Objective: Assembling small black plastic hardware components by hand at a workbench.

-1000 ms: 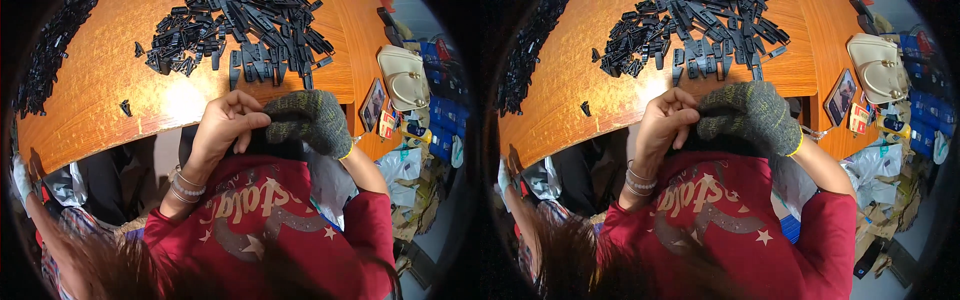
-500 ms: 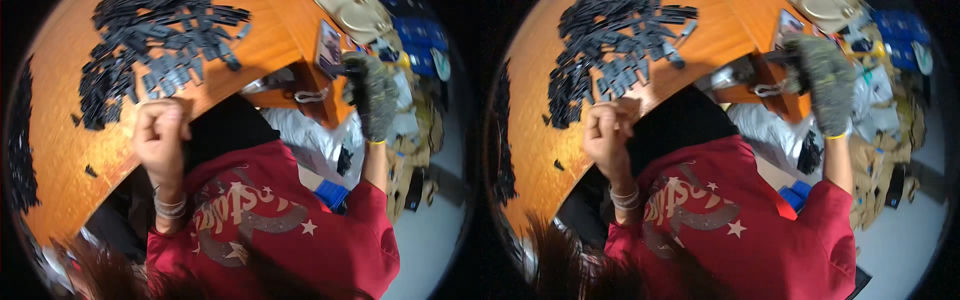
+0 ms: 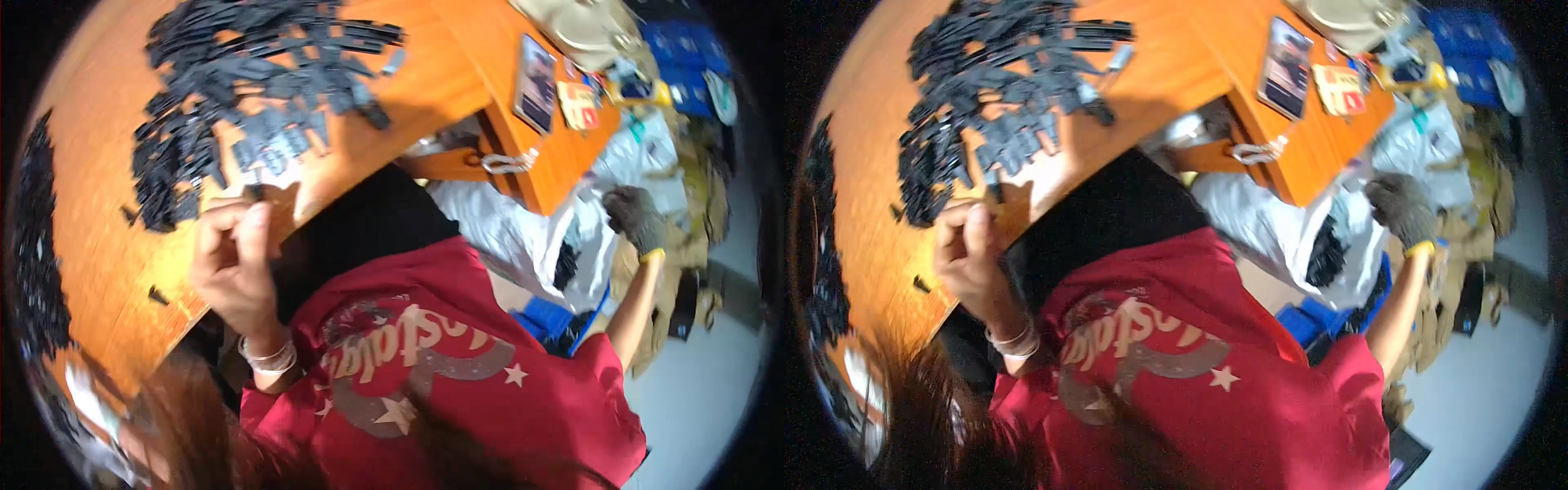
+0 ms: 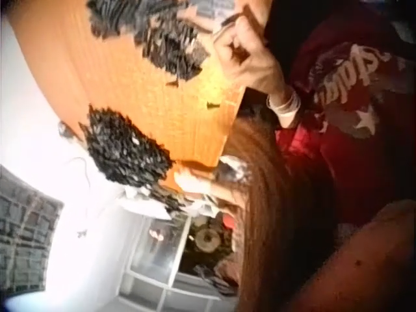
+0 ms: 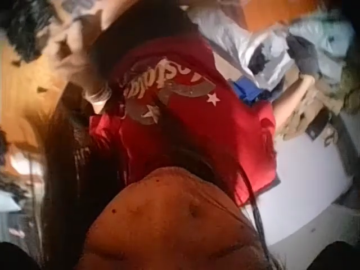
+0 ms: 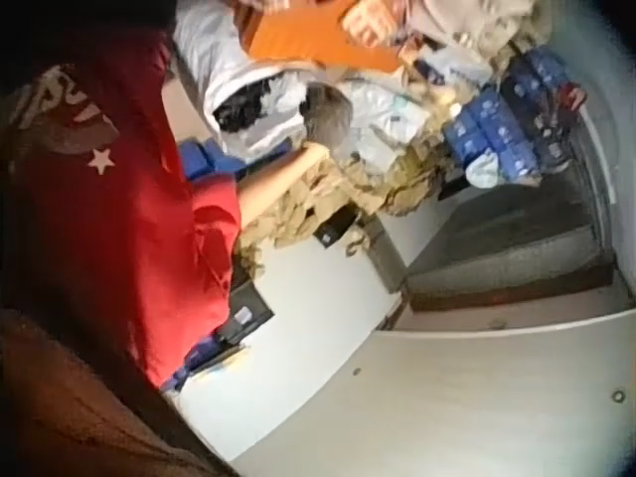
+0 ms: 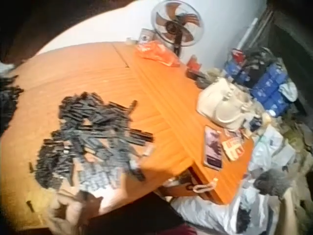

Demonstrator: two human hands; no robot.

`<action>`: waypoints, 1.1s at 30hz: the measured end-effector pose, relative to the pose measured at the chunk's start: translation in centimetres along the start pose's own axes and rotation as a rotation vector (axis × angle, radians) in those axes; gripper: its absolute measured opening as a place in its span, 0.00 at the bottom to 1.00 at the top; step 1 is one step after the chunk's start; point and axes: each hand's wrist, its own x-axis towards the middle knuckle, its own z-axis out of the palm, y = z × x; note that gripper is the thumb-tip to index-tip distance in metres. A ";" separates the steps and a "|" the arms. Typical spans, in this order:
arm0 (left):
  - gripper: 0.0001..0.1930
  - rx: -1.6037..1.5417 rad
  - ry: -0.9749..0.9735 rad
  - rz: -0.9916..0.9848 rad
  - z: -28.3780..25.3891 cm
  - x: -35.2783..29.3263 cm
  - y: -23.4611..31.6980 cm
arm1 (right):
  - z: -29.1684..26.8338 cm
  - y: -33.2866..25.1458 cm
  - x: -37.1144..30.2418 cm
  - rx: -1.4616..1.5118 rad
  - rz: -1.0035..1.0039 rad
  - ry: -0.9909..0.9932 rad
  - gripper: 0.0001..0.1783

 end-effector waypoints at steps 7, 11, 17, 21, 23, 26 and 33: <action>0.02 0.560 0.142 0.209 -0.7 0.6 -1.5 | 5.2 -14.0 -2.2 0.137 -0.567 -0.062 0.11; 0.12 0.816 0.073 0.230 -0.1 1.1 -1.7 | 11.8 -18.3 -0.6 -0.716 -1.500 0.265 0.08; 0.09 0.813 0.118 0.239 -0.3 0.5 -2.3 | 16.8 -27.2 -3.5 0.080 -1.361 -0.083 0.22; 0.13 0.695 -0.072 0.612 -1.4 -0.4 -1.9 | 18.3 -30.4 -4.7 0.195 -1.565 -0.202 0.22; 0.11 0.643 -0.106 0.503 -1.3 -1.4 -1.4 | 17.7 -30.2 -4.7 -0.031 -1.584 -0.338 0.21; 0.08 0.709 0.091 0.430 -4.2 -1.2 -0.3 | 18.5 -29.7 -3.5 0.074 -1.582 -0.287 0.19; 0.13 0.974 0.482 -0.336 -12.2 -1.2 -0.1 | 17.2 -28.9 -3.4 0.144 -1.238 -0.516 0.19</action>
